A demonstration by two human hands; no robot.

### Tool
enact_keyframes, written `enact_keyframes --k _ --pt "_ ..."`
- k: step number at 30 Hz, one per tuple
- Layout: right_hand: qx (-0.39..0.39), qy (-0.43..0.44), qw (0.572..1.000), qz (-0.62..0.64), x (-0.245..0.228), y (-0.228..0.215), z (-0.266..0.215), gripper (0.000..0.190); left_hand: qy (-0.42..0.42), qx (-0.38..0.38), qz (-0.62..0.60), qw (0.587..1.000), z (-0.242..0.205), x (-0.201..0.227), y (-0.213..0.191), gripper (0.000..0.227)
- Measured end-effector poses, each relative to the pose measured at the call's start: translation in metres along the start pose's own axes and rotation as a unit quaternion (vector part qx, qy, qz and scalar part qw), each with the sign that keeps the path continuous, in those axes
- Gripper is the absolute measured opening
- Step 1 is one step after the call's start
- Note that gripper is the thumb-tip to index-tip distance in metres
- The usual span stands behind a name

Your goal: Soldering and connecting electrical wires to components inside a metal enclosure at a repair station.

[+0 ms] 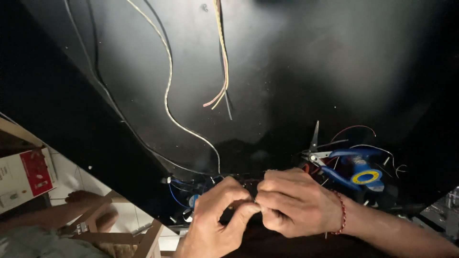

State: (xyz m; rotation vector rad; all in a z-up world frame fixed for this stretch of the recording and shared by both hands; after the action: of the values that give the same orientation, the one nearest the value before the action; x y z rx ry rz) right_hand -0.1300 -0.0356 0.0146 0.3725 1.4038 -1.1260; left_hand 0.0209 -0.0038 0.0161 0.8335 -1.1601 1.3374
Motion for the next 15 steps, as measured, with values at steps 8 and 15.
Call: enact_keyframes --k 8,15 --pt "0.029 0.01 0.999 0.028 -0.001 0.001 0.001 0.017 -0.003 -0.136 -0.016 0.991 0.01 0.005 0.005 0.012" --pt "-0.003 0.063 0.992 0.107 -0.001 0.003 0.003 0.017 0.028 -0.108 -0.188 0.976 -0.001 -0.015 0.013 0.022"
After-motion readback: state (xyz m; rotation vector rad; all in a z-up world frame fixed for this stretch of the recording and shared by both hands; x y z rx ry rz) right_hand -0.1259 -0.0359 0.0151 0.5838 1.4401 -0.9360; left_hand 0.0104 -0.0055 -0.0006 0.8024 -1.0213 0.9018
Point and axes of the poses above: each hand's wrist, its own z-axis towards the middle knuckle, its own y-axis out of the palm, x = y × z, the point moved 5 cm from there along z, towards the middle knuckle, and after that the axes turned 14 degrees about y, right-handed, at the moved point
